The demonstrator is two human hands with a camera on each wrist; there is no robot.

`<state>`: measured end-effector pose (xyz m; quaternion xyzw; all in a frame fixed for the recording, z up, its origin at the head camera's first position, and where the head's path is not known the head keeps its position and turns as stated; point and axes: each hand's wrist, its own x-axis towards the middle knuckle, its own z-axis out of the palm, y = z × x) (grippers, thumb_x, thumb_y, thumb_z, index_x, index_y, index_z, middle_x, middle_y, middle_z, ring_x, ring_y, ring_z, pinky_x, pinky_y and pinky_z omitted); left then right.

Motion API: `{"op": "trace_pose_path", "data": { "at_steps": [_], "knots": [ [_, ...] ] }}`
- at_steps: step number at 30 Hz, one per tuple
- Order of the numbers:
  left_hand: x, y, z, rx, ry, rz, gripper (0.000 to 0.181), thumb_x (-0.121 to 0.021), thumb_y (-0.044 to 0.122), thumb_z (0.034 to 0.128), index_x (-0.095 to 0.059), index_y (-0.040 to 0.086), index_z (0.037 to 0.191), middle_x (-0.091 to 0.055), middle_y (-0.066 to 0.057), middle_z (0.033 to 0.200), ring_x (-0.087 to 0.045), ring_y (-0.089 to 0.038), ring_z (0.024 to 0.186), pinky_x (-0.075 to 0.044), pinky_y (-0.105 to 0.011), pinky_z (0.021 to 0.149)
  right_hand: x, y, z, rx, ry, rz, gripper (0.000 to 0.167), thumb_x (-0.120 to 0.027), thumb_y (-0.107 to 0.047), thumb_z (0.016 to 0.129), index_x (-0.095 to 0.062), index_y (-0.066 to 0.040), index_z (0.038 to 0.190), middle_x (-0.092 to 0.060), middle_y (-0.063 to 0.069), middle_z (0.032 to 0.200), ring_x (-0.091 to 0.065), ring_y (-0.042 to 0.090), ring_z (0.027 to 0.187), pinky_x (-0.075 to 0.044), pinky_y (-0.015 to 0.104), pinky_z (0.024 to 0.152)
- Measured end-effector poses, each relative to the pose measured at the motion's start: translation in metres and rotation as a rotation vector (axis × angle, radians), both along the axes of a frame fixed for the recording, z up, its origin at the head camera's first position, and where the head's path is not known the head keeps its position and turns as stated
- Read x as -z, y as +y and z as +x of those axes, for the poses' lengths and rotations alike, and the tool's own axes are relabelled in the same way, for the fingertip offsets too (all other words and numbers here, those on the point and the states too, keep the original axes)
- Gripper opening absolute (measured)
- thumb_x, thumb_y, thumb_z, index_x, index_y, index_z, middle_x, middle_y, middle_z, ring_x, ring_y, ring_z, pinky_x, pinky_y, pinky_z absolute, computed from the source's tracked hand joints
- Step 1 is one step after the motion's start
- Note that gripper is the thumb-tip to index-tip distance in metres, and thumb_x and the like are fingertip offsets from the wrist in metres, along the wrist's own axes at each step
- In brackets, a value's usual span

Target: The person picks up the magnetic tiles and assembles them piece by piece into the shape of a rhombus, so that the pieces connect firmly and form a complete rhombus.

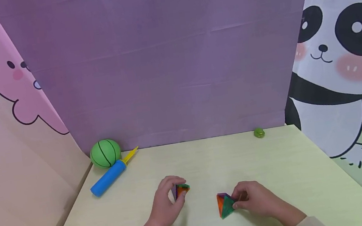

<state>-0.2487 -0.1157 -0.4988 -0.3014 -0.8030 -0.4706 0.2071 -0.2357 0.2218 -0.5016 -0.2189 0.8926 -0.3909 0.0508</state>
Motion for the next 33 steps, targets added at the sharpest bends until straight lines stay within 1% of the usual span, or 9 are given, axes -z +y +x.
{"op": "trace_pose_path", "data": {
  "at_steps": [3, 7, 10, 13, 16, 19, 24, 28, 33],
  "knots": [
    [0.001, -0.010, -0.006, -0.066, -0.050, 0.015, 0.041, -0.078, 0.003, 0.0924, -0.067, 0.025, 0.125, -0.062, 0.004, 0.134, -0.055, -0.016, 0.129, -0.049, -0.049, 0.106, 0.000, 0.003, -0.002, 0.010, 0.004, 0.003, 0.012, -0.084, -0.013, 0.089, -0.075, -0.020, 0.094, -0.069, -0.007, 0.092, -0.065, 0.011, 0.079, -0.055, 0.026, 0.065],
    [0.007, -0.021, -0.014, -0.106, -0.119, 0.018, 0.042, -0.078, 0.004, 0.0934, -0.065, 0.023, 0.129, -0.060, 0.005, 0.139, -0.053, -0.018, 0.134, -0.045, -0.052, 0.110, 0.001, 0.007, -0.004, 0.026, 0.017, 0.007, 0.012, -0.085, -0.014, 0.089, -0.075, -0.020, 0.095, -0.069, -0.007, 0.092, -0.065, 0.010, 0.079, -0.056, 0.027, 0.064],
    [0.014, -0.028, -0.020, -0.091, -0.186, 0.024, 0.045, -0.078, 0.004, 0.0942, -0.062, 0.020, 0.133, -0.057, 0.003, 0.143, -0.051, -0.020, 0.138, -0.042, -0.053, 0.114, 0.002, 0.009, -0.005, 0.040, 0.019, 0.012, 0.013, -0.085, -0.014, 0.088, -0.075, -0.020, 0.095, -0.069, -0.008, 0.092, -0.066, 0.010, 0.079, -0.056, 0.026, 0.064],
    [0.020, -0.032, -0.023, -0.050, -0.276, 0.026, 0.050, -0.076, 0.006, 0.0962, -0.057, 0.019, 0.141, -0.052, 0.002, 0.151, -0.045, -0.022, 0.144, -0.037, -0.051, 0.119, 0.002, 0.011, -0.006, 0.050, 0.026, 0.008, 0.014, -0.086, -0.014, 0.088, -0.075, -0.019, 0.094, -0.070, -0.007, 0.091, -0.066, 0.010, 0.078, -0.055, 0.026, 0.064],
    [0.026, -0.035, -0.026, -0.015, -0.367, 0.000, 0.058, -0.075, 0.012, 0.0985, -0.049, 0.020, 0.150, -0.045, 0.002, 0.158, -0.037, -0.024, 0.150, -0.031, -0.048, 0.123, 0.003, 0.012, -0.006, 0.050, 0.034, -0.013, 0.014, -0.086, -0.013, 0.087, -0.075, -0.018, 0.094, -0.070, -0.005, 0.092, -0.066, 0.010, 0.077, -0.055, 0.026, 0.062],
    [0.030, -0.036, -0.027, 0.014, -0.428, -0.036, 0.064, -0.074, 0.017, 0.0998, -0.043, 0.021, 0.156, -0.040, -0.003, 0.163, -0.034, -0.030, 0.153, -0.029, -0.049, 0.124, 0.004, 0.013, -0.007, 0.045, 0.036, -0.030, 0.014, -0.086, -0.014, 0.087, -0.075, -0.017, 0.095, -0.070, -0.005, 0.092, -0.066, 0.011, 0.077, -0.054, 0.026, 0.062],
    [0.034, -0.036, -0.027, 0.050, -0.459, -0.053, 0.065, -0.073, 0.017, 0.1003, -0.043, 0.017, 0.157, -0.042, -0.014, 0.161, -0.037, -0.040, 0.150, -0.032, -0.054, 0.121, 0.007, 0.014, -0.008, 0.040, 0.037, -0.038, 0.014, -0.086, -0.014, 0.088, -0.074, -0.018, 0.095, -0.070, -0.005, 0.092, -0.066, 0.010, 0.078, -0.054, 0.026, 0.065],
    [0.037, -0.035, -0.027, 0.047, -0.487, -0.080, 0.062, -0.072, 0.018, 0.1014, -0.044, 0.017, 0.157, -0.047, -0.014, 0.158, -0.040, -0.037, 0.149, -0.034, -0.052, 0.120, 0.008, 0.014, -0.009, 0.046, 0.035, -0.032, 0.014, -0.086, -0.015, 0.088, -0.074, -0.017, 0.095, -0.070, -0.005, 0.092, -0.066, 0.011, 0.077, -0.054, 0.026, 0.065],
    [0.039, -0.035, -0.029, 0.043, -0.486, -0.092, 0.060, -0.071, 0.017, 0.1020, -0.045, 0.013, 0.156, -0.050, -0.010, 0.154, -0.043, -0.034, 0.147, -0.036, -0.049, 0.119, 0.009, 0.013, -0.009, 0.060, 0.019, -0.023, 0.014, -0.085, -0.014, 0.089, -0.074, -0.019, 0.095, -0.069, -0.006, 0.092, -0.066, 0.011, 0.078, -0.054, 0.026, 0.064]
  ]
}}
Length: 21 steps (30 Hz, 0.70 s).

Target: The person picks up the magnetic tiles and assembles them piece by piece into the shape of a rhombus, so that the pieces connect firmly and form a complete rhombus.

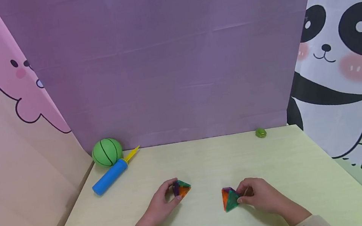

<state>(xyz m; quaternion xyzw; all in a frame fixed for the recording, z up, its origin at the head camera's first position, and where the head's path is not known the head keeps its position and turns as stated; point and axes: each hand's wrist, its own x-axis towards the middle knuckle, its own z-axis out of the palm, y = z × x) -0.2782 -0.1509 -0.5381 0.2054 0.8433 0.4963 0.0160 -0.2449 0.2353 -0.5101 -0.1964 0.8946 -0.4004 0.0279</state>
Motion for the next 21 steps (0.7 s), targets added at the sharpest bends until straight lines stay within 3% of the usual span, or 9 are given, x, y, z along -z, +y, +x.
{"op": "trace_pose_path", "data": {
  "at_steps": [12, 21],
  "knots": [
    [-0.0015, 0.0013, 0.0001, -0.019, 0.056, -0.015, 0.058, -0.077, 0.014, 0.0968, -0.053, 0.012, 0.149, -0.056, -0.006, 0.147, -0.051, -0.029, 0.140, -0.041, -0.048, 0.116, 0.0018, 0.0013, -0.0020, -0.044, -0.016, -0.031, 0.017, -0.084, -0.013, 0.090, -0.076, -0.019, 0.103, -0.070, -0.006, 0.097, -0.065, 0.011, 0.082, -0.055, 0.026, 0.071],
    [-0.0082, 0.0061, 0.0059, 0.017, 0.069, -0.050, 0.053, -0.088, 0.023, 0.0873, -0.064, 0.017, 0.134, -0.061, 0.005, 0.127, -0.061, -0.018, 0.119, -0.050, -0.038, 0.108, 0.0030, 0.0005, -0.0011, -0.067, -0.029, -0.053, 0.017, -0.083, -0.013, 0.090, -0.076, -0.018, 0.104, -0.071, -0.005, 0.097, -0.066, 0.010, 0.083, -0.056, 0.026, 0.075]
  ]
}}
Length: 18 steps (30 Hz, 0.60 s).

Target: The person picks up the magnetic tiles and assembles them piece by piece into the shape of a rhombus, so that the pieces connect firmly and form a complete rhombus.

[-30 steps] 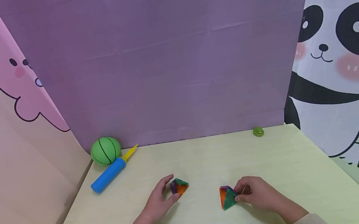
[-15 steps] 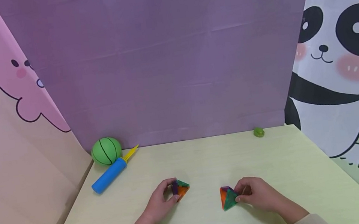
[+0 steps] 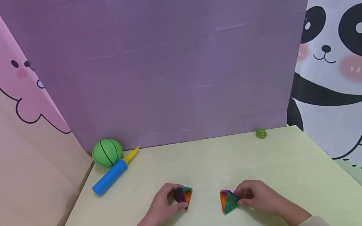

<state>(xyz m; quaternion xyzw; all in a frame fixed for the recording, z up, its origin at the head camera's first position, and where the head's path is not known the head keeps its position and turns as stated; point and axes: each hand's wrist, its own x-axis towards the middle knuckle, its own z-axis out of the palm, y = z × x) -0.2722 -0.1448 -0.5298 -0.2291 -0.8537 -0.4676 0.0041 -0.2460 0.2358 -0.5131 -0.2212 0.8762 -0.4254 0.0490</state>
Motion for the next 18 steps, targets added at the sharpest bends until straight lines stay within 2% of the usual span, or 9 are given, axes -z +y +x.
{"op": "trace_pose_path", "data": {
  "at_steps": [8, 18],
  "knots": [
    [-0.003, 0.005, 0.006, 0.025, -0.026, -0.029, 0.047, -0.089, 0.030, 0.0852, -0.066, 0.023, 0.126, -0.067, 0.009, 0.119, -0.063, -0.015, 0.106, -0.054, -0.035, 0.095, -0.003, -0.002, 0.002, -0.041, -0.045, 0.007, 0.016, -0.083, -0.015, 0.091, -0.076, -0.020, 0.105, -0.070, -0.006, 0.099, -0.066, 0.013, 0.086, -0.056, 0.027, 0.074],
    [-0.005, 0.013, 0.011, 0.114, -0.006, 0.009, 0.038, -0.089, 0.018, 0.0859, -0.069, 0.020, 0.119, -0.070, 0.009, 0.112, -0.066, -0.011, 0.101, -0.058, -0.030, 0.090, -0.006, -0.007, 0.006, -0.055, -0.065, 0.007, 0.016, -0.082, -0.014, 0.091, -0.076, -0.020, 0.105, -0.069, -0.004, 0.098, -0.063, 0.015, 0.085, -0.055, 0.026, 0.071]
  ]
}}
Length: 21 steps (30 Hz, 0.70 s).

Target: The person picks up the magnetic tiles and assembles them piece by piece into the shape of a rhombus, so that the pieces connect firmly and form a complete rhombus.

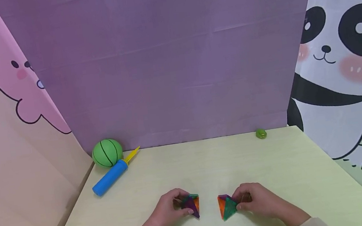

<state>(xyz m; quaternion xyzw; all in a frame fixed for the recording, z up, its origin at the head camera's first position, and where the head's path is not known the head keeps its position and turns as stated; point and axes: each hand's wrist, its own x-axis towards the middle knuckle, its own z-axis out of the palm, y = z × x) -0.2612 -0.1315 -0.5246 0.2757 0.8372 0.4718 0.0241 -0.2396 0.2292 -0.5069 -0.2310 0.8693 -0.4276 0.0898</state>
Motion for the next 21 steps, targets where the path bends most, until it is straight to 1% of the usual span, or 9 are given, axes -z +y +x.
{"op": "trace_pose_path", "data": {
  "at_steps": [4, 15, 21],
  "knots": [
    [0.001, 0.003, 0.002, 0.027, -0.011, 0.017, 0.037, -0.088, 0.017, 0.0862, -0.070, 0.020, 0.118, -0.071, 0.009, 0.112, -0.067, -0.011, 0.101, -0.058, -0.031, 0.089, 0.001, -0.001, 0.000, -0.006, -0.002, 0.001, 0.016, -0.082, -0.014, 0.091, -0.075, -0.020, 0.104, -0.068, -0.003, 0.097, -0.062, 0.015, 0.085, -0.054, 0.026, 0.071],
    [-0.001, 0.015, 0.010, 0.066, -0.031, 0.037, 0.037, -0.088, 0.015, 0.0858, -0.071, 0.016, 0.118, -0.071, 0.010, 0.109, -0.067, -0.010, 0.100, -0.058, -0.029, 0.088, 0.000, -0.002, 0.001, -0.010, -0.003, 0.005, 0.016, -0.083, -0.014, 0.091, -0.076, -0.021, 0.104, -0.069, -0.005, 0.097, -0.063, 0.014, 0.084, -0.055, 0.026, 0.072],
    [0.001, 0.019, 0.013, 0.092, -0.031, 0.060, 0.037, -0.089, 0.014, 0.0848, -0.072, 0.018, 0.117, -0.071, 0.008, 0.109, -0.068, -0.012, 0.100, -0.059, -0.030, 0.085, 0.001, -0.004, 0.002, -0.017, -0.001, 0.008, 0.017, -0.082, -0.013, 0.091, -0.076, -0.021, 0.104, -0.069, -0.006, 0.097, -0.063, 0.014, 0.085, -0.055, 0.026, 0.074]
  ]
}}
